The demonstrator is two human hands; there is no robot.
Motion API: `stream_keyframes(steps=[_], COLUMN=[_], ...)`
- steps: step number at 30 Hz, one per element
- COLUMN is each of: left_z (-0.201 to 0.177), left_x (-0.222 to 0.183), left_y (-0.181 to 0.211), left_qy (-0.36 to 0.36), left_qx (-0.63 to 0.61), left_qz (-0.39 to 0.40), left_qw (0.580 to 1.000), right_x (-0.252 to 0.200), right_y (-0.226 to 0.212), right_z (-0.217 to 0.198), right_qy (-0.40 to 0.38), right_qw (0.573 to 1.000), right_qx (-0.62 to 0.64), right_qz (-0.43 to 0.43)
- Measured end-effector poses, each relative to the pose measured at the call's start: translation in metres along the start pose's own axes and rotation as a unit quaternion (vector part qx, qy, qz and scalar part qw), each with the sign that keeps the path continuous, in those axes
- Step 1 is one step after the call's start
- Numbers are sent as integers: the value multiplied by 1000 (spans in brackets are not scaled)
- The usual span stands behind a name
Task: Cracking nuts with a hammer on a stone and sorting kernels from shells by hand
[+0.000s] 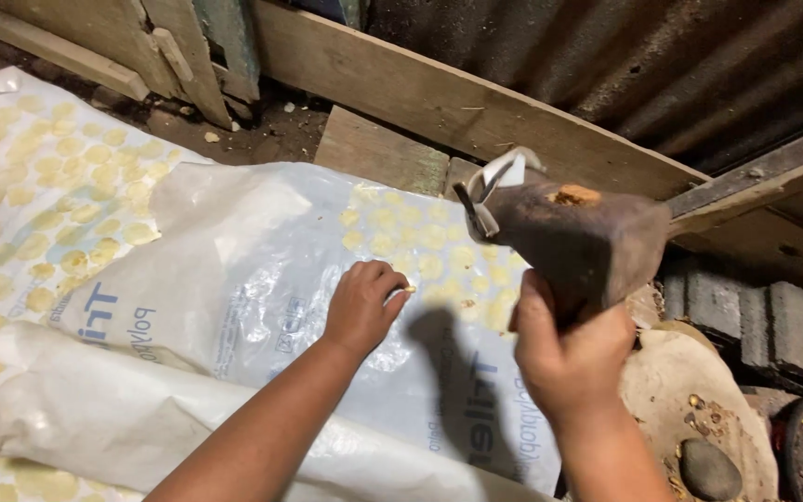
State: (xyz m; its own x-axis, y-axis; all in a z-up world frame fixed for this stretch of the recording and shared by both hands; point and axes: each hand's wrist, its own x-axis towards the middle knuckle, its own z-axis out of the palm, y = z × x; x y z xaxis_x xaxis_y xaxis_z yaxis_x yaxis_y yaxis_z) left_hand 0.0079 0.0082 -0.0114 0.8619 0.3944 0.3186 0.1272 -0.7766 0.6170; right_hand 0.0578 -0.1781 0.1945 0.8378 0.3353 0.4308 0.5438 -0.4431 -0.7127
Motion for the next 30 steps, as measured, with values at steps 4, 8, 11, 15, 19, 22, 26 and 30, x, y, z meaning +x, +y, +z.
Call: stream_keyframes(steps=[4,8,11,15,19,22,26,30], left_z=[-8,-19,-21,-29,-20,-30,-7,9], left_x=[-13,-13,-42,-30,-40,-37,-21,-9], left_y=[-11,-26,-29,-27,-38,-25,-15,-1], left_qy=[24,52,36,43,48,27,57,32], left_qx=[78,62,50,23,63,36,30,-21], left_qz=[27,-5,1,9,46,50,47,4], left_qw=[996,997,998,999,996,998,997,999], right_x=[-38,-13,-5,17,-31,-31,7,18], right_y=[54,82,61,29,53,87,27,-24], right_z=[74,95,83,68,94,111,75,27], right_qy=[-105,-305,-379,-269,-266,-314,-318,-175], right_qw=[982,915,879,924,925,908,905,974], right_qx=[-123,-204,-202,-218,-217,-225,-151,-93], right_qz=[96,169,209,164,164,164,240,113])
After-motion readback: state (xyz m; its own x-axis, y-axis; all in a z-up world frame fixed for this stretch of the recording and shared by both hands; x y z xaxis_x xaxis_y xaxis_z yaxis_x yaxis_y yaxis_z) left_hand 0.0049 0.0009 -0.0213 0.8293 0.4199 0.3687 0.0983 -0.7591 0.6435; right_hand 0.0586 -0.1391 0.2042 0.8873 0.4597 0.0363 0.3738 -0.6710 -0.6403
